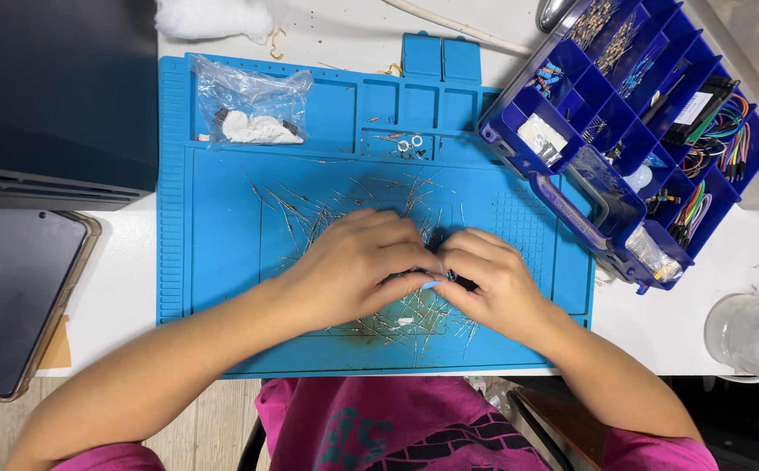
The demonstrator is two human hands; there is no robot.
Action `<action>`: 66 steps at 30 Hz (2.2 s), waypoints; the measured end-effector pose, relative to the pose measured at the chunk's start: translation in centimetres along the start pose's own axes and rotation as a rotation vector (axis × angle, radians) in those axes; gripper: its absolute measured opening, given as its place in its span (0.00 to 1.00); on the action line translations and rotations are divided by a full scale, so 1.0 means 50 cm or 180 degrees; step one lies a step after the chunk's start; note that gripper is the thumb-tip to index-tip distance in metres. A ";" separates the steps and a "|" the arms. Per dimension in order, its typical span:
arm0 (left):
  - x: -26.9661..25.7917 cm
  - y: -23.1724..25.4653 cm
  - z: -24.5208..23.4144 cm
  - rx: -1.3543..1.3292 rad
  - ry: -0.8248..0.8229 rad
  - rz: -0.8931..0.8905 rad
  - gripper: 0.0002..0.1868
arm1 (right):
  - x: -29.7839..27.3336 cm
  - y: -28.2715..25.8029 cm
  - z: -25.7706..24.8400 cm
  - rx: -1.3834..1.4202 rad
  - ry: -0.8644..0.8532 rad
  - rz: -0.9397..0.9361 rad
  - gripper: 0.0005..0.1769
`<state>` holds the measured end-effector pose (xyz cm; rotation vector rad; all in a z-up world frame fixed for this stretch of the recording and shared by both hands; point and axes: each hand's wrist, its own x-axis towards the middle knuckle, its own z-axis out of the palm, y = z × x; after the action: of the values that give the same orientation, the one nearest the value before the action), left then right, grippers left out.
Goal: The person sorts through a pile of small electronic components, likely resistors, on a blue cutting mat. They pick up individual components, examine them, and place them into specific compartments within a blue plastic organizer box.
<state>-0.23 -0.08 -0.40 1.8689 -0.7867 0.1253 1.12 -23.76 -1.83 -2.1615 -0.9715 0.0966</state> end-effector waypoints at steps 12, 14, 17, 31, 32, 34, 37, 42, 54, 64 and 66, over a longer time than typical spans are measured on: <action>-0.004 -0.015 -0.007 0.0586 -0.0054 -0.0209 0.05 | 0.032 -0.027 -0.056 0.0416 0.0421 0.0247 0.02; -0.010 -0.021 -0.003 0.0859 -0.0332 -0.0239 0.07 | 0.033 -0.022 -0.063 0.0582 0.0570 0.0410 0.04; -0.017 -0.023 0.008 0.1118 -0.0624 -0.0348 0.10 | 0.030 -0.020 -0.064 0.0826 0.0575 0.0720 0.03; -0.019 -0.015 0.014 0.1096 -0.0783 -0.0527 0.09 | 0.004 0.007 -0.042 0.1389 0.0486 0.1257 0.06; -0.017 -0.011 0.012 0.1066 -0.0843 -0.0558 0.12 | 0.002 0.008 -0.042 0.1424 0.0465 0.1271 0.06; -0.017 -0.008 0.010 0.1122 -0.0886 -0.0539 0.14 | 0.005 0.006 -0.042 0.1436 0.0446 0.1274 0.06; -0.022 -0.009 0.020 0.1157 -0.0965 -0.0511 0.13 | 0.002 0.004 -0.042 0.1426 0.0378 0.1306 0.06; -0.035 -0.018 0.040 0.1125 -0.0965 -0.0343 0.08 | 0.007 0.003 -0.039 0.1489 0.0333 0.1224 0.07; -0.008 -0.001 0.005 -0.0100 -0.0305 -0.0876 0.03 | 0.003 0.014 -0.047 0.1894 0.0352 0.1149 0.04; -0.010 -0.002 0.010 -0.1151 -0.0133 -0.1472 0.04 | -0.002 0.025 -0.045 0.2637 0.0618 0.1306 0.03; -0.010 -0.001 0.007 -0.1198 -0.0165 -0.1528 0.05 | -0.001 0.027 -0.043 0.2698 0.0645 0.1317 0.02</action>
<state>-0.66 -0.17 -0.82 1.6508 -0.3457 -0.3529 2.68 -25.68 -1.18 -1.4986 -0.2586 0.4014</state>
